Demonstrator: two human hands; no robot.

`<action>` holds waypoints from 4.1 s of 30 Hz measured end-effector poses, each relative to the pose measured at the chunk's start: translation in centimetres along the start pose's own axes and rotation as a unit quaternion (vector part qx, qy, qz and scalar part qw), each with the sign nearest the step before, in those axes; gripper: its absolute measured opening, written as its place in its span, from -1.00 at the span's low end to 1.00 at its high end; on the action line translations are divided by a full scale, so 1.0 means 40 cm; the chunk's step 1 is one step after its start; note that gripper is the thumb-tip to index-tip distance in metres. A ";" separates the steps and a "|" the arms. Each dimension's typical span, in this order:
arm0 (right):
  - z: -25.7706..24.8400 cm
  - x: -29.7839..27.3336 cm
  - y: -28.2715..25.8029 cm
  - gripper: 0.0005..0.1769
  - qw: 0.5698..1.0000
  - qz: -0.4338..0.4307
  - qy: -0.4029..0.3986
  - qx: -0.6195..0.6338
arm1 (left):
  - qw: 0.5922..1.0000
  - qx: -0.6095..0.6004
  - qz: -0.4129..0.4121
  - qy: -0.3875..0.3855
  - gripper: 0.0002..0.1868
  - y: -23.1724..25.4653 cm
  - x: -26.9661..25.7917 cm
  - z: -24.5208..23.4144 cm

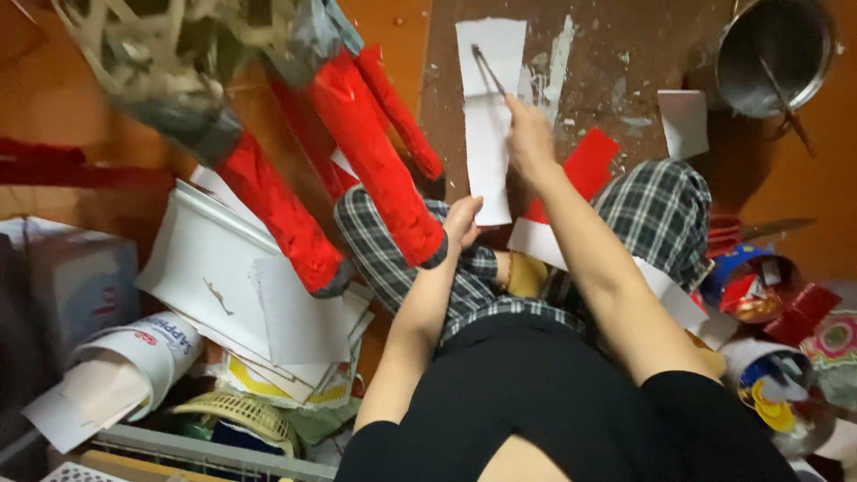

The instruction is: Applying red paper strips to the legs of a paper-mache giraffe model while sitting on the floor.

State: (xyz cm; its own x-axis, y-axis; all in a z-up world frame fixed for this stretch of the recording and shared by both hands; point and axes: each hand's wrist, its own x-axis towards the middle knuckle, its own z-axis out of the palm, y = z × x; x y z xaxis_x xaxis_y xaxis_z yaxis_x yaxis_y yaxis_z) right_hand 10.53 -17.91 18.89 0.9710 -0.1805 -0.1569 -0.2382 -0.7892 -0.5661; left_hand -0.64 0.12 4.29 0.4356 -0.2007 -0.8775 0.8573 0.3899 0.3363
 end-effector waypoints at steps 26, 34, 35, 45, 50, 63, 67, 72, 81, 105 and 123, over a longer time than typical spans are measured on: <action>-0.398 -0.053 0.334 -0.49 0.897 -0.123 0.306 -0.294 | 0.989 0.143 -0.001 -0.037 -0.85 0.003 -0.040 -0.005; 0.198 0.104 0.012 -0.12 0.957 -0.245 -0.088 -0.131 | 0.985 0.172 0.000 -0.031 -0.86 -0.006 -0.044 -0.015; 0.250 0.127 0.019 -0.17 0.960 -0.226 -0.060 -0.155 | 0.981 0.194 -0.014 -0.016 -0.86 0.006 -0.057 -0.010; 0.168 0.014 0.119 -0.47 0.970 -0.227 0.040 0.079 | 0.815 0.525 0.245 -0.031 -0.27 -0.086 0.004 -0.019; -0.154 -0.041 0.344 -0.27 0.916 -0.072 0.067 0.388 | 0.986 0.153 0.049 0.052 -0.33 -0.039 0.041 -0.009; -0.279 -0.077 0.641 0.13 0.951 0.287 0.024 -0.111 | 0.866 0.452 0.203 0.062 -0.45 0.076 -0.190 0.082; -0.280 -0.051 0.609 0.08 0.955 0.269 -0.004 -0.124 | 0.941 0.295 0.158 0.045 -0.55 0.099 -0.159 0.091; -0.221 -0.182 0.345 -0.15 0.990 0.128 -0.050 -0.006 | 0.989 -0.063 0.080 -0.106 -0.67 0.183 -0.234 0.211; -0.395 -0.415 -0.155 -0.82 0.854 -0.092 0.135 0.494 | 0.920 -0.132 0.168 -0.327 -0.70 0.279 -0.515 0.384; -0.444 -0.225 -0.632 -0.79 0.831 -0.246 -0.209 0.454 | 0.902 0.080 0.406 0.127 -0.28 0.422 -0.379 -0.428; -0.480 0.138 -0.759 -0.69 0.775 -0.213 -0.179 0.568 | 0.663 0.185 0.704 0.176 -0.84 0.890 -0.996 -0.064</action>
State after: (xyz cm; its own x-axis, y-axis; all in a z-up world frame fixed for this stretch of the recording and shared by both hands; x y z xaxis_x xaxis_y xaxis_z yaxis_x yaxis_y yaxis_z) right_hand 23.53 -6.21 50.76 0.9470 0.2890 0.1403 0.0389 0.3303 -0.9431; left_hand 11.80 24.29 50.36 0.8399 0.3757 0.3918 -0.2938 -0.2924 0.9101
